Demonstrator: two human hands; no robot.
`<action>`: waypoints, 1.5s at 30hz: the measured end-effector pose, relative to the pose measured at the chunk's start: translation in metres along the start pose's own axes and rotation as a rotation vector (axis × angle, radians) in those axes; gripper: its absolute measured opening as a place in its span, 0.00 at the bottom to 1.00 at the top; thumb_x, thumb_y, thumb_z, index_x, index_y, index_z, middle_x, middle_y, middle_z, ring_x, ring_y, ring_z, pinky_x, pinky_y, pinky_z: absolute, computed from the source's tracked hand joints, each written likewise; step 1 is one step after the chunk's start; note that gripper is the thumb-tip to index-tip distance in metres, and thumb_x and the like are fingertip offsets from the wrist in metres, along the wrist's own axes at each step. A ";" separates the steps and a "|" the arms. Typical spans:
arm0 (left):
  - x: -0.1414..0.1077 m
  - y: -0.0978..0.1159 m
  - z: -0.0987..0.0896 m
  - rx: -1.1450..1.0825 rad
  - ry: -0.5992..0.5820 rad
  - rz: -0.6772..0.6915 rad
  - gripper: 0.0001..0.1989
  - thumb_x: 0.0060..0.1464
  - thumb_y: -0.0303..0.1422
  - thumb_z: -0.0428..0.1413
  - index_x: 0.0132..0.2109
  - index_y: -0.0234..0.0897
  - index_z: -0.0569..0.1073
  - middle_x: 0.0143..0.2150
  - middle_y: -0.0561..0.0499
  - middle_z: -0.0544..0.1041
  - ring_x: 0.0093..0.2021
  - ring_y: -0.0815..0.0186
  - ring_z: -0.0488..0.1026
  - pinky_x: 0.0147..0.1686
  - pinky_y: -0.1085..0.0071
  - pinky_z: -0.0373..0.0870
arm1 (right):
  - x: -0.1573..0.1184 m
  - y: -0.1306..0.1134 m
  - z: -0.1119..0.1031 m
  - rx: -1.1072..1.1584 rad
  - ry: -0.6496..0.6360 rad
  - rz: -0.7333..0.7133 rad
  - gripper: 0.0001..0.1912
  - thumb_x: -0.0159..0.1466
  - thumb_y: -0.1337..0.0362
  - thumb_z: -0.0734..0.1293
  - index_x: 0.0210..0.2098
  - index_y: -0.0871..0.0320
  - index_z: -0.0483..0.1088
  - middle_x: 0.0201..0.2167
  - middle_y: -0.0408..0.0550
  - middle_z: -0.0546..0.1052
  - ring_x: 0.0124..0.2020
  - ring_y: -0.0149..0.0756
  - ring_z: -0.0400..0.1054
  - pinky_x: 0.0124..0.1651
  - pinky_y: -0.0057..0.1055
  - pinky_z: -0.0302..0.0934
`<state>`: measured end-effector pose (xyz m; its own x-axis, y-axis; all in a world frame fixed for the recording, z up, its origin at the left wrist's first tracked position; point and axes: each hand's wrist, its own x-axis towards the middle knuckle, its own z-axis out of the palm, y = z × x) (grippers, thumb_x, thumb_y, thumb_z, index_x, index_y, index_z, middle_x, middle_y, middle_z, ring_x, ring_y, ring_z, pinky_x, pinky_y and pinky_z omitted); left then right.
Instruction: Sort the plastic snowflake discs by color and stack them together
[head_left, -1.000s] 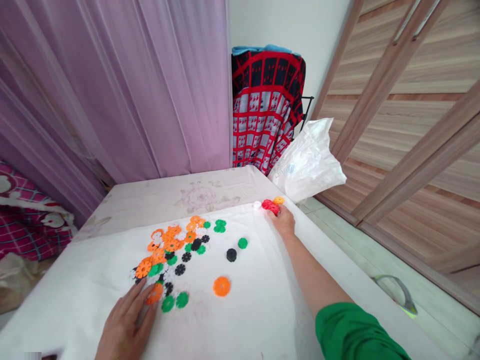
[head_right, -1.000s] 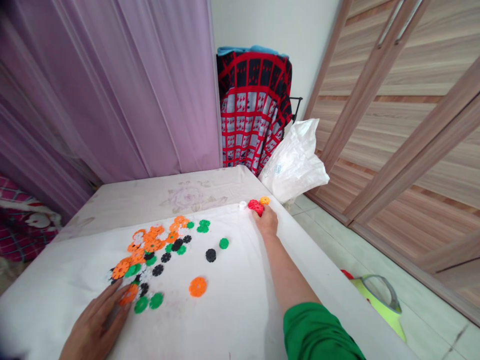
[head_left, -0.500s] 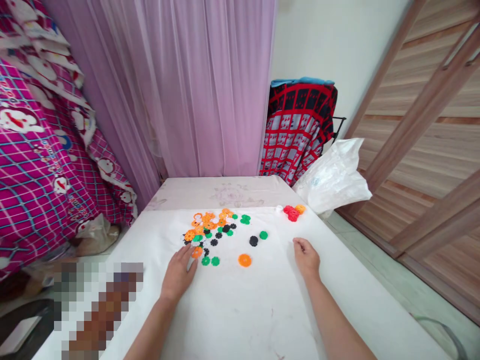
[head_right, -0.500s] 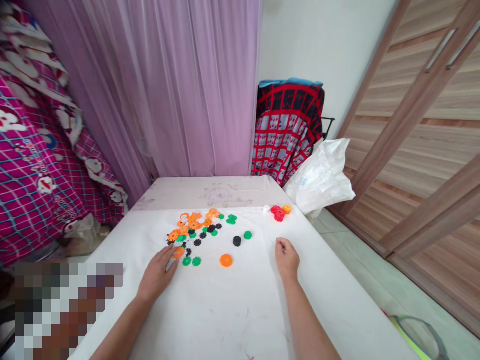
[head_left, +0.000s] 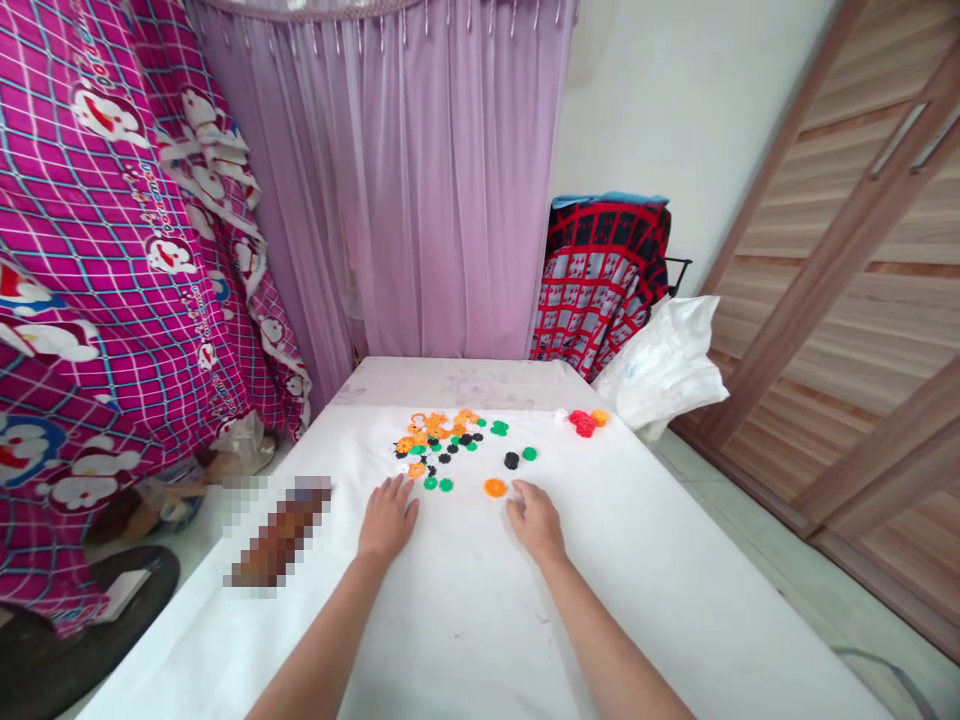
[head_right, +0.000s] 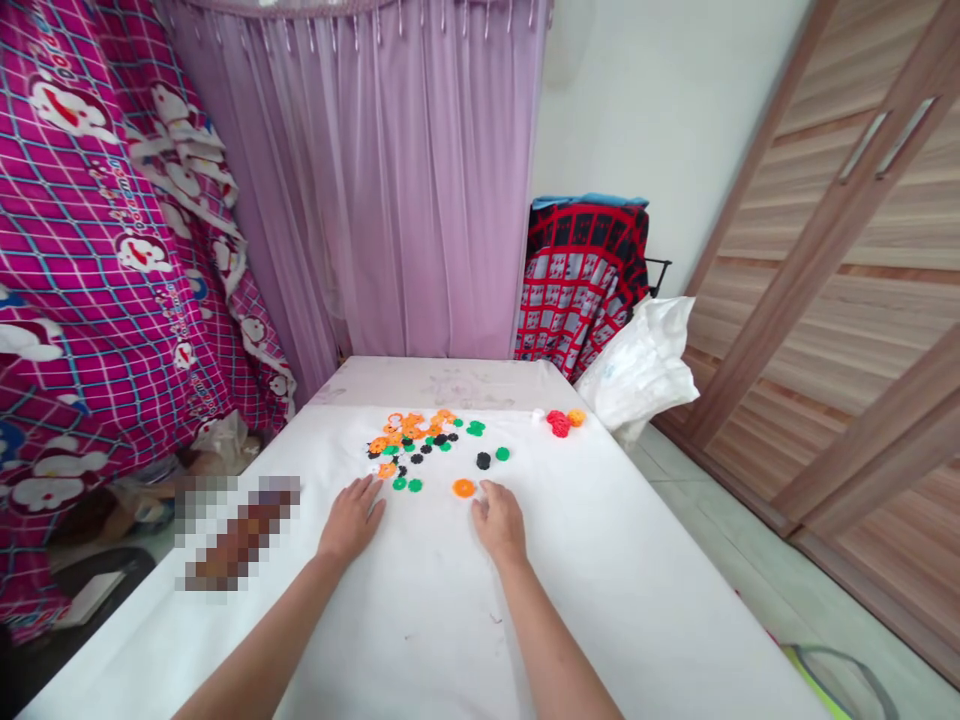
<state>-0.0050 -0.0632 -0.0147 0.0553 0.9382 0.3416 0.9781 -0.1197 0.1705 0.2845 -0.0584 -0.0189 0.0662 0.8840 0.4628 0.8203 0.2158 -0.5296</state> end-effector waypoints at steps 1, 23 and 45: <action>-0.001 0.001 -0.001 0.006 0.000 0.000 0.22 0.62 0.36 0.46 0.60 0.38 0.69 0.64 0.39 0.68 0.64 0.51 0.63 0.62 0.50 0.59 | 0.001 -0.004 0.001 -0.017 -0.004 -0.015 0.19 0.58 0.66 0.62 0.49 0.57 0.72 0.44 0.51 0.78 0.46 0.41 0.70 0.53 0.37 0.62; 0.007 0.009 -0.020 0.072 0.057 0.155 0.19 0.61 0.39 0.48 0.56 0.48 0.74 0.66 0.43 0.65 0.68 0.45 0.56 0.63 0.40 0.53 | 0.024 -0.043 0.012 -0.008 -0.211 -0.109 0.16 0.59 0.65 0.66 0.47 0.53 0.72 0.43 0.48 0.77 0.47 0.42 0.66 0.48 0.35 0.57; 0.039 -0.007 -0.035 0.060 0.012 0.018 0.17 0.61 0.41 0.50 0.53 0.50 0.76 0.68 0.44 0.61 0.69 0.42 0.52 0.63 0.37 0.49 | 0.013 -0.020 0.015 0.202 -0.108 -0.102 0.15 0.60 0.63 0.61 0.44 0.54 0.73 0.44 0.50 0.78 0.45 0.43 0.69 0.51 0.40 0.62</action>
<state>-0.0164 -0.0375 0.0295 0.0713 0.9320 0.3553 0.9872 -0.1168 0.1083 0.2603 -0.0449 -0.0129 -0.0812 0.8903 0.4480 0.6887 0.3751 -0.6205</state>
